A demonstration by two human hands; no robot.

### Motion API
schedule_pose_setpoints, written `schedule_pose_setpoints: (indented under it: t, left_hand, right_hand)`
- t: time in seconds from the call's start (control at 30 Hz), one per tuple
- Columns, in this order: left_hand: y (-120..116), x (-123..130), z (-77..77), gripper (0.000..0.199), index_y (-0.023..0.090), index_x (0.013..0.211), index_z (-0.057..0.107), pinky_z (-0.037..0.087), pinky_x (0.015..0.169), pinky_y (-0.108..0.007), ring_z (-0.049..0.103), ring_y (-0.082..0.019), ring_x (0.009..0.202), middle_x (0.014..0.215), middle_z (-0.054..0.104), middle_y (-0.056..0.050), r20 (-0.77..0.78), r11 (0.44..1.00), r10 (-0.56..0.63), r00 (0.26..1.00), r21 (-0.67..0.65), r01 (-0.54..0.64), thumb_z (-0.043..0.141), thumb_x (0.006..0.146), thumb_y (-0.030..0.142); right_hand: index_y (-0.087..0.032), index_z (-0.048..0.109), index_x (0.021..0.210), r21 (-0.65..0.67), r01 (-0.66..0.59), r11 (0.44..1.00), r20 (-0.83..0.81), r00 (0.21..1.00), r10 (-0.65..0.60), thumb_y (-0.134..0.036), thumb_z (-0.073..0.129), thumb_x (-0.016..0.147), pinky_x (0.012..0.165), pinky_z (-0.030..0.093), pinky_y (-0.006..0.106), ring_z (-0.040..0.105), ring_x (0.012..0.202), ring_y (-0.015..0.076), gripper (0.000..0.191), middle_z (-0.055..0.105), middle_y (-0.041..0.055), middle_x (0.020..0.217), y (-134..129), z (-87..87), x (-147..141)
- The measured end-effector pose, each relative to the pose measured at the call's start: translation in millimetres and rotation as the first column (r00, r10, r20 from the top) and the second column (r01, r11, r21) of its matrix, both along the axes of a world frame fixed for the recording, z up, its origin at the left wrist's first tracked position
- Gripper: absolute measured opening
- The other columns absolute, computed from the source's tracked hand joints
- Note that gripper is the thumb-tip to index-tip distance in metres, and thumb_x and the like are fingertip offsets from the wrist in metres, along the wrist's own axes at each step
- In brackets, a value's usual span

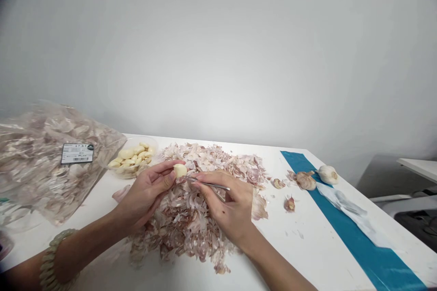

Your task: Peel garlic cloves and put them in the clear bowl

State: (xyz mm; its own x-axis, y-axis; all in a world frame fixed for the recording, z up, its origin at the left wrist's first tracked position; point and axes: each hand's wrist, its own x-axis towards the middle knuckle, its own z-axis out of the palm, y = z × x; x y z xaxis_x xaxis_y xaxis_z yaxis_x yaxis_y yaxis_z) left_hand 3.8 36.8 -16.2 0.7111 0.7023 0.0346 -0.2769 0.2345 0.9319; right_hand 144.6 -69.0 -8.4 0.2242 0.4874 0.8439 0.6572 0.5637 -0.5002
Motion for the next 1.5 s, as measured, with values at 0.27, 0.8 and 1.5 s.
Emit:
schedule_pose_setpoints:
  t: [0.27, 0.8, 1.5]
  left_hand:
    - [-1.8, -0.1, 0.8, 0.030, 0.022, 0.103, 0.065, 0.042, 0.094, -0.032, 0.057, -0.020, 0.109, 0.115, 0.066, -0.005, 0.000, 1.000, -0.006, 1.000, -0.007, 0.006, 0.071, 0.075, 0.032]
    - [-2.2, 0.3, 1.5, 0.032, 0.021, 0.104, 0.066, 0.041, 0.095, -0.034, 0.055, -0.023, 0.113, 0.117, 0.065, -0.008, 0.001, 0.999, 0.028, 1.000, 0.019, -0.028, 0.070, 0.075, 0.032]
    - [5.3, 1.9, 6.2, 0.034, 0.018, 0.102, 0.068, 0.043, 0.093, -0.029, 0.059, -0.018, 0.101, 0.098, 0.070, -0.006, 0.041, 0.984, 0.178, 0.983, -0.006, -0.178, 0.074, 0.070, 0.027]
  right_hand:
    - [-0.023, 0.068, 0.091, 0.007, -0.009, 1.000, 0.001, 1.000, 0.009, 0.002, 0.064, 0.072, 0.070, 0.059, 0.032, 0.070, 0.080, 0.0164, 0.032, 0.074, -0.0002, 0.084, -0.1, 1.0, -0.8]
    - [-0.024, 0.069, 0.092, 0.033, -0.044, 0.998, 0.063, 0.997, 0.042, 0.005, 0.060, 0.071, 0.066, 0.059, 0.030, 0.070, 0.076, 0.0167, 0.038, 0.074, 0.0014, 0.082, -2.5, 3.7, -3.3]
    - [-0.025, 0.068, 0.095, 0.027, -0.095, 0.995, 0.090, 0.992, 0.093, 0.006, 0.059, 0.071, 0.064, 0.059, 0.032, 0.070, 0.075, 0.0164, 0.040, 0.074, 0.0010, 0.083, -2.0, 2.3, -3.3]
